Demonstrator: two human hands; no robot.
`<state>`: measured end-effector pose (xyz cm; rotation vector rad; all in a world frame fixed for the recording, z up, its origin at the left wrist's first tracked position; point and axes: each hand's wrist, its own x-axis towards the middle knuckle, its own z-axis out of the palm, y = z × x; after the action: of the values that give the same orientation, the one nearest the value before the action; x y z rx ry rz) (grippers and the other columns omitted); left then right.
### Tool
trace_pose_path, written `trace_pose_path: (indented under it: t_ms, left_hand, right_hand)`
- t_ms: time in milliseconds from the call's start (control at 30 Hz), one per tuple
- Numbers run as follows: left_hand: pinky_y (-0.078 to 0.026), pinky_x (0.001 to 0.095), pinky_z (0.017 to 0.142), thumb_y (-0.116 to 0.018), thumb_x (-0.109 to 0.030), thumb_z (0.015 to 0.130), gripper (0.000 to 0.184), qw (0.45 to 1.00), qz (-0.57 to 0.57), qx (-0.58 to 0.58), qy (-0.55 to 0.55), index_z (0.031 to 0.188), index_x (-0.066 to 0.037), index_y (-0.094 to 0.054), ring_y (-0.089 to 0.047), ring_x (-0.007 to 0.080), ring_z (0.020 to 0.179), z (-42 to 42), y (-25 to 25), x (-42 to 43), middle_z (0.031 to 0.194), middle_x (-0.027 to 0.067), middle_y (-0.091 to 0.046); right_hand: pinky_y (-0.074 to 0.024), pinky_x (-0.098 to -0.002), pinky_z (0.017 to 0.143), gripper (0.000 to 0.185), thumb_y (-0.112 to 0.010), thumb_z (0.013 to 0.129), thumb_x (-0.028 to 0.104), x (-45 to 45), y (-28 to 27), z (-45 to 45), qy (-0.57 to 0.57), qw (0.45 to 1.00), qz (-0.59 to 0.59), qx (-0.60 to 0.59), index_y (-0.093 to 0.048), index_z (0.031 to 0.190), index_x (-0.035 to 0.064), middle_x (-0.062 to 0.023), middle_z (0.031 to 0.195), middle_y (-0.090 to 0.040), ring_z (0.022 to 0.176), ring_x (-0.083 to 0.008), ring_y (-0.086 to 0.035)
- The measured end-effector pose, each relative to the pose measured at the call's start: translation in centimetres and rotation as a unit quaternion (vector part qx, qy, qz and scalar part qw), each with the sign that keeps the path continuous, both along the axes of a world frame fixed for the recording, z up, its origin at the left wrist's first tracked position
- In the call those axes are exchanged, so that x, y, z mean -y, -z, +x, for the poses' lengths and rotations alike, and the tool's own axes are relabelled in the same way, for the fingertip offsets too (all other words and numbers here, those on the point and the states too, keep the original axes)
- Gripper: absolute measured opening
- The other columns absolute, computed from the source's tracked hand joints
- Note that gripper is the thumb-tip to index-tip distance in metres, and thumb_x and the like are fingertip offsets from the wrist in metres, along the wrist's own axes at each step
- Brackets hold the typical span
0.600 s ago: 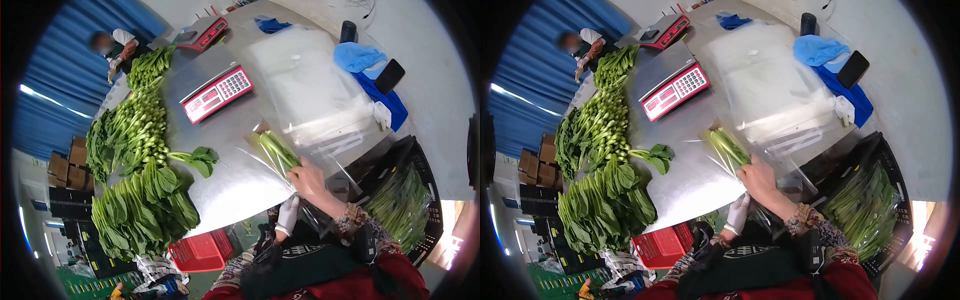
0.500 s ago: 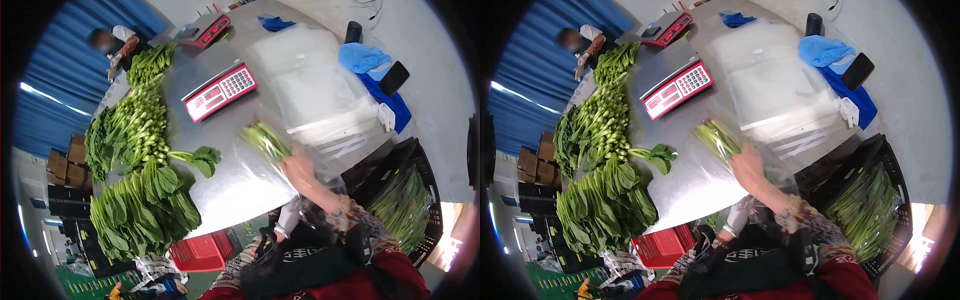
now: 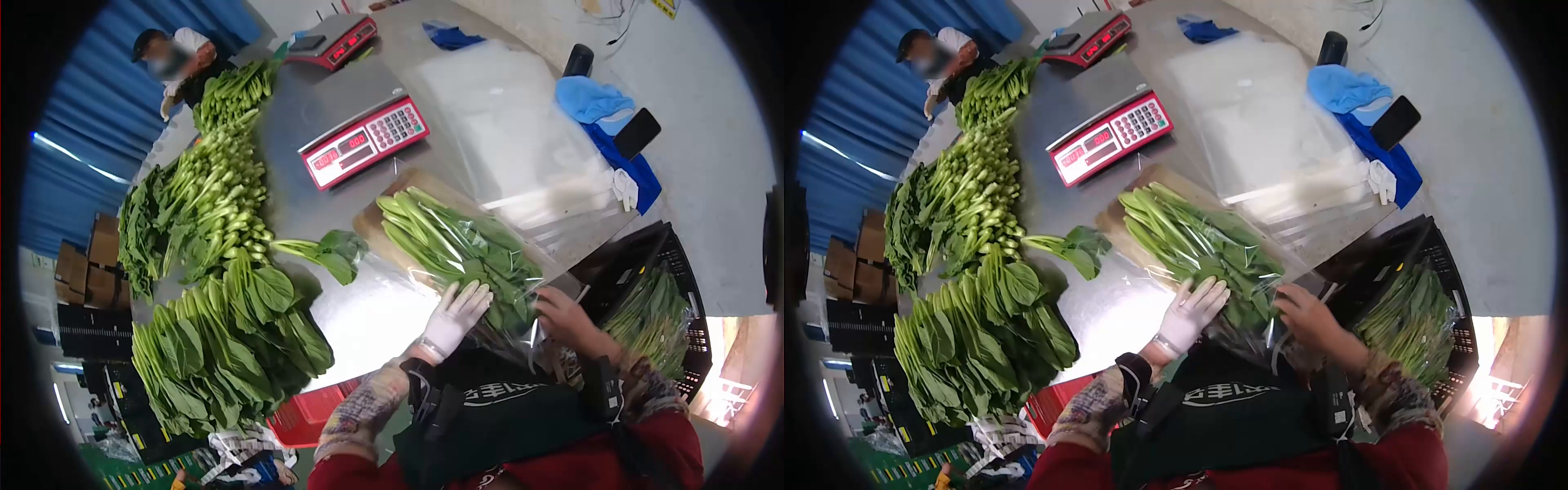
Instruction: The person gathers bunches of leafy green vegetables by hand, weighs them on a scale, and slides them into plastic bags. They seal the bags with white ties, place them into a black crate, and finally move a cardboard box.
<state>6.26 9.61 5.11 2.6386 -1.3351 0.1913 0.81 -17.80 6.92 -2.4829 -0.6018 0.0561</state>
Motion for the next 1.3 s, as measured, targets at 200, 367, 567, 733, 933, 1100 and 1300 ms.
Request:
trace_pose_path:
  t_ms: [200, 367, 567, 733, 933, 1100, 1300]
  left_hand:
    - [-0.047, 0.0388, 0.090, -0.060, -0.004, 0.074, 0.033, 0.925, -0.375, 0.010, -0.065, 0.107, -0.006, -0.064, -0.061, 0.0282, 0.102, 6.1, -8.5, 0.5, 0.111, 0.0110, -0.062]
    - [-0.042, 0.0323, 0.096, -0.071, -0.001, 0.072, 0.065, 0.679, -0.669, -0.291, -0.084, 0.131, -0.001, -0.043, -0.047, 0.0212, 0.119, 4.6, -14.2, -4.9, 0.134, 0.0155, -0.044]
    - [-0.038, 0.0342, 0.100, -0.076, -0.007, 0.068, 0.091, 0.642, -0.665, -0.375, -0.066, 0.140, 0.000, -0.022, -0.043, 0.0224, 0.121, 5.1, -14.7, -6.2, 0.136, 0.0132, -0.039]
    - [-0.040, 0.0314, 0.096, -0.075, -0.004, 0.067, 0.086, 0.703, -0.649, -0.284, -0.068, 0.138, 0.001, -0.027, -0.048, 0.0196, 0.114, 10.5, -15.8, -6.6, 0.131, 0.0130, -0.044]
    - [-0.044, 0.0263, 0.087, -0.067, -0.009, 0.079, 0.042, 0.714, -0.603, -0.350, -0.060, 0.117, 0.003, -0.054, -0.057, 0.0131, 0.097, 15.5, -15.8, -4.9, 0.105, 0.0090, -0.062]
    - [-0.045, 0.0240, 0.083, -0.059, -0.008, 0.085, 0.025, 0.661, -0.645, -0.384, 0.008, 0.107, 0.006, -0.060, -0.058, 0.0118, 0.089, 24.8, -15.0, -4.6, 0.099, 0.0081, -0.065]
    - [-0.044, 0.0341, 0.092, -0.058, -0.008, 0.078, 0.031, 0.956, -0.252, -0.015, 0.150, 0.108, -0.013, -0.064, -0.060, 0.0235, 0.097, 18.7, -17.7, -7.8, 0.107, 0.0064, -0.064]
  right_hand:
    - [-0.0475, -0.0365, 0.085, 0.049, -0.066, 0.074, 0.011, -1.5, -14.6, 9.4, -0.016, 0.994, -0.097, 0.036, -0.050, 0.120, 0.0115, -0.0114, 0.125, -0.050, 0.106, -0.0295, -0.055]
    - [-0.0445, -0.0369, 0.089, 0.054, -0.064, 0.074, 0.006, -10.3, -28.0, 9.8, -0.037, 0.980, -0.011, 0.195, -0.046, 0.125, 0.0077, -0.0135, 0.119, -0.053, 0.106, -0.0309, -0.053]
    - [-0.0471, -0.0329, 0.082, 0.031, -0.061, 0.075, 0.005, -12.6, -30.6, 13.6, -0.216, 0.952, -0.139, 0.169, -0.058, 0.106, 0.0027, -0.0124, 0.100, -0.061, 0.094, -0.0259, -0.058]
    - [-0.0449, -0.0251, 0.075, 0.020, -0.061, 0.083, 0.018, -10.2, -41.4, 15.5, -0.003, 0.971, -0.031, 0.239, -0.065, 0.098, 0.0045, -0.0040, 0.088, -0.065, 0.080, -0.0130, -0.058]
    - [-0.0432, -0.0300, 0.073, 0.030, -0.056, 0.088, 0.033, -4.6, -48.7, 14.7, 0.166, 0.860, 0.027, 0.482, -0.063, 0.096, 0.0045, -0.0043, 0.084, -0.061, 0.080, -0.0135, -0.055]
    - [-0.0332, -0.0374, 0.096, 0.049, -0.061, 0.084, 0.037, -0.1, -50.8, 15.7, 0.184, 0.813, 0.281, 0.476, -0.054, 0.117, 0.0004, -0.0101, 0.117, -0.055, 0.114, -0.0184, -0.044]
    - [-0.0427, -0.0266, 0.086, 0.022, -0.056, 0.086, 0.013, -1.7, -34.3, 21.9, 0.194, 0.887, 0.167, 0.383, -0.064, 0.105, 0.0041, -0.0029, 0.099, -0.065, 0.095, -0.0125, -0.058]
